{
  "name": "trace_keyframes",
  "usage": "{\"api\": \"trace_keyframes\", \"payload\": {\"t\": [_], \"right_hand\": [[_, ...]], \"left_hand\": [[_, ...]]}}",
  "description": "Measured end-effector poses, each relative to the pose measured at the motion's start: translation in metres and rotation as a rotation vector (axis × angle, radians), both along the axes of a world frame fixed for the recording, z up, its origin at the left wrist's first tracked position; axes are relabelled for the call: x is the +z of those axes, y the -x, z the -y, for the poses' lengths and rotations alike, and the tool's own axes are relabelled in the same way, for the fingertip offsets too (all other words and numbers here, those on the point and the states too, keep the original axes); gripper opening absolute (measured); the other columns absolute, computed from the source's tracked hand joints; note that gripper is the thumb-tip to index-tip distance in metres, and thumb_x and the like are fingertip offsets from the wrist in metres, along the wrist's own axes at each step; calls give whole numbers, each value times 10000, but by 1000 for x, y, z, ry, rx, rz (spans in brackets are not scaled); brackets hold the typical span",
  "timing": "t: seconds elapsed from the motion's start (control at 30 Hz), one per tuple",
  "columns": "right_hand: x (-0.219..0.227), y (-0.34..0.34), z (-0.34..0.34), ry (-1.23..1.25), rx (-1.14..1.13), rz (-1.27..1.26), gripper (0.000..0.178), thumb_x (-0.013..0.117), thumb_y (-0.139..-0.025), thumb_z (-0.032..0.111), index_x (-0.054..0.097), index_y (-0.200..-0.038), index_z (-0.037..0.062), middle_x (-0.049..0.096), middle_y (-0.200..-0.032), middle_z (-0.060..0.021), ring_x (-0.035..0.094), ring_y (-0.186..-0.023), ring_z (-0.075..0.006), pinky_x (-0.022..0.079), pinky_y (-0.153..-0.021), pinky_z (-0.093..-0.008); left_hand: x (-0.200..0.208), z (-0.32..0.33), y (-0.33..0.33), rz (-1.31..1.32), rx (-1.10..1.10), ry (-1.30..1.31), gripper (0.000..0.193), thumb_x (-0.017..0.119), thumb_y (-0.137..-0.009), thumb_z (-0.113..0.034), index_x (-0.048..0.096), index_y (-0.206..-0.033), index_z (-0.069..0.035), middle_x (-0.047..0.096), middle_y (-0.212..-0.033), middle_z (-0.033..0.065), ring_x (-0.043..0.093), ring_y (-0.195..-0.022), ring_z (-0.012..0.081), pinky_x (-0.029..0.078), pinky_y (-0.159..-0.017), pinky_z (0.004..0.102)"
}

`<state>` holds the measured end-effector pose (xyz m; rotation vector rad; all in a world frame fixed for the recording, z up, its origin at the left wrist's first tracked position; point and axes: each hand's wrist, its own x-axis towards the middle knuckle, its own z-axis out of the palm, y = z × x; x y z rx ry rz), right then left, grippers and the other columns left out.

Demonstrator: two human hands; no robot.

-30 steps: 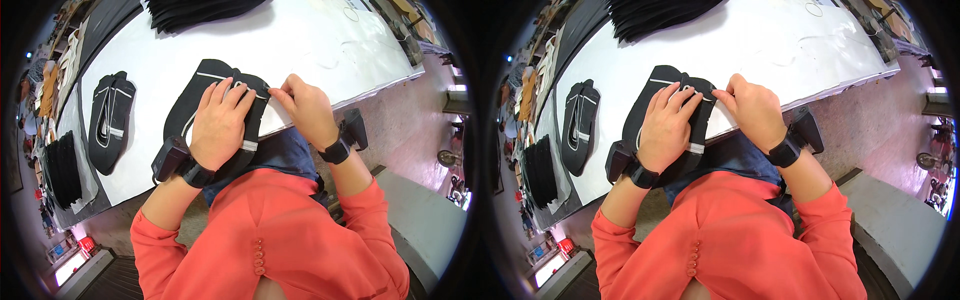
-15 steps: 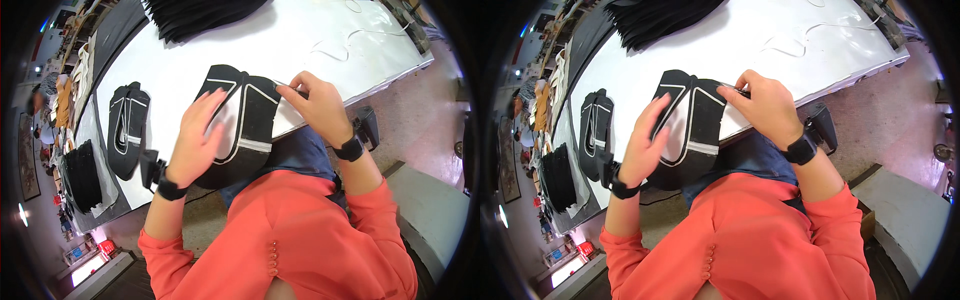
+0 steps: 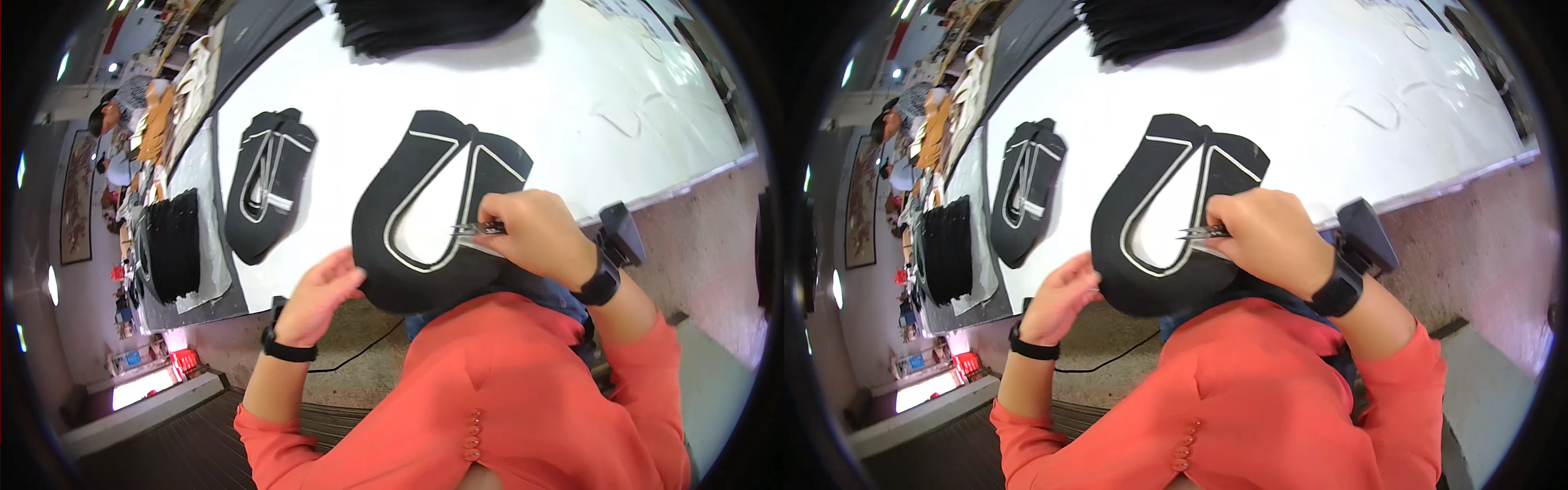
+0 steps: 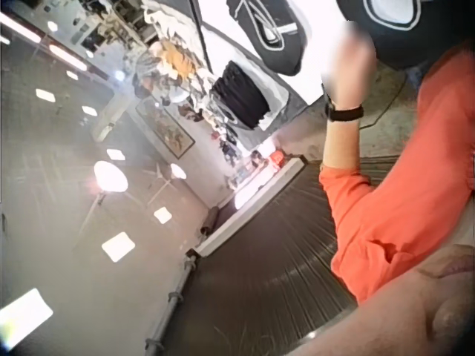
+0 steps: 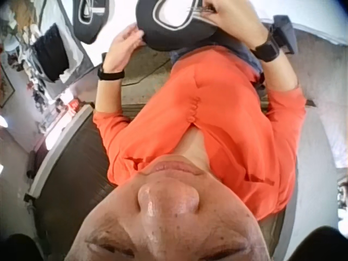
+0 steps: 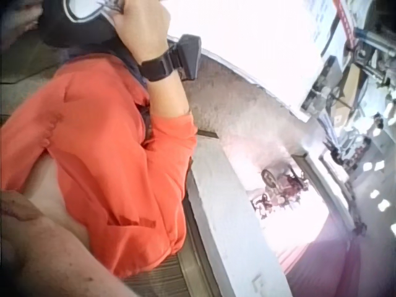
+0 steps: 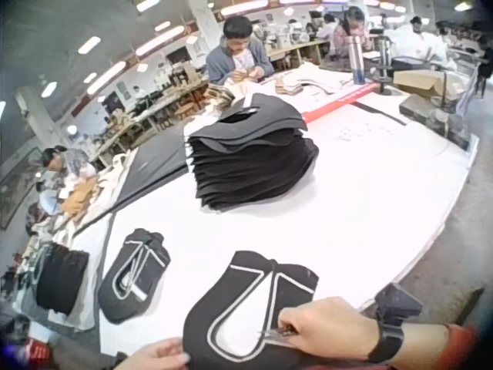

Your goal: Trim loose threads and excess fabric from shoe upper components using small snips.

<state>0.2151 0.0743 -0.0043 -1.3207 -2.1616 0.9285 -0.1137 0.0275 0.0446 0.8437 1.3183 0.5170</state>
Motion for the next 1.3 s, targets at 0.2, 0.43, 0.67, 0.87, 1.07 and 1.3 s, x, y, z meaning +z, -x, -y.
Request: {"api": "trace_keyframes", "payload": {"t": [0.2, 0.43, 0.67, 0.87, 1.07, 1.3], "right_hand": [[-1, 8, 3, -2, -69, -112, 157, 774, -839, 183, 671, -880, 71, 688, -770, -119, 669, -722, -338, 499, -632, -418], [-10, -17, 1, 1, -205, -297, 108, 757, -842, 51, 672, -899, 18, 665, -733, -123, 628, -629, -234, 485, -600, -321], [-12, -23, -4, 150, -301, -480, 125, 758, -881, 42, 663, -917, -30, 620, -702, -61, 499, -653, -92, 447, -620, -255], [-13, -27, -3, 122, -301, -506, 137, 766, -880, 54, 665, -920, -29, 611, -696, -54, 498, -652, -80, 440, -606, -255], [-13, -26, -4, 150, -289, -535, 144, 768, -882, 97, 680, -929, -7, 604, -684, -58, 499, -620, -95, 437, -581, -270], [-14, -32, -1, 125, -257, -531, 126, 744, -854, 88, 691, -944, 16, 664, -759, -135, 621, -640, -228, 501, -621, -327]], "left_hand": [[4, -24, -5, -334, -17, -464, 341, 598, -1031, -67, 546, -1360, 1, 662, -1230, 37, 609, -1091, 83, 481, -980, 255], [50, -65, 86, -508, 417, -897, 337, 549, -1069, -82, 543, -1388, 27, 661, -1265, 61, 609, -1125, 105, 469, -1008, 265], [36, -46, 172, -1274, 472, -895, 481, 624, -930, 5, 563, -1405, -41, 589, -1409, 160, 559, -1310, 281, 424, -1110, 393], [70, -77, 130, -1356, 196, -1065, 353, 648, -911, -6, 651, -1263, -23, 613, -1382, 153, 567, -1301, 311, 421, -1120, 396], [98, -132, 50, -1473, -52, -1288, 268, 742, -876, -75, 705, -1142, -63, 684, -1279, 127, 574, -1284, 355, 427, -1111, 443], [106, -196, -66, -1319, -234, -1570, 214, 747, -884, -129, 723, -1091, -77, 727, -1195, 90, 597, -1254, 350, 449, -1064, 447]]}}
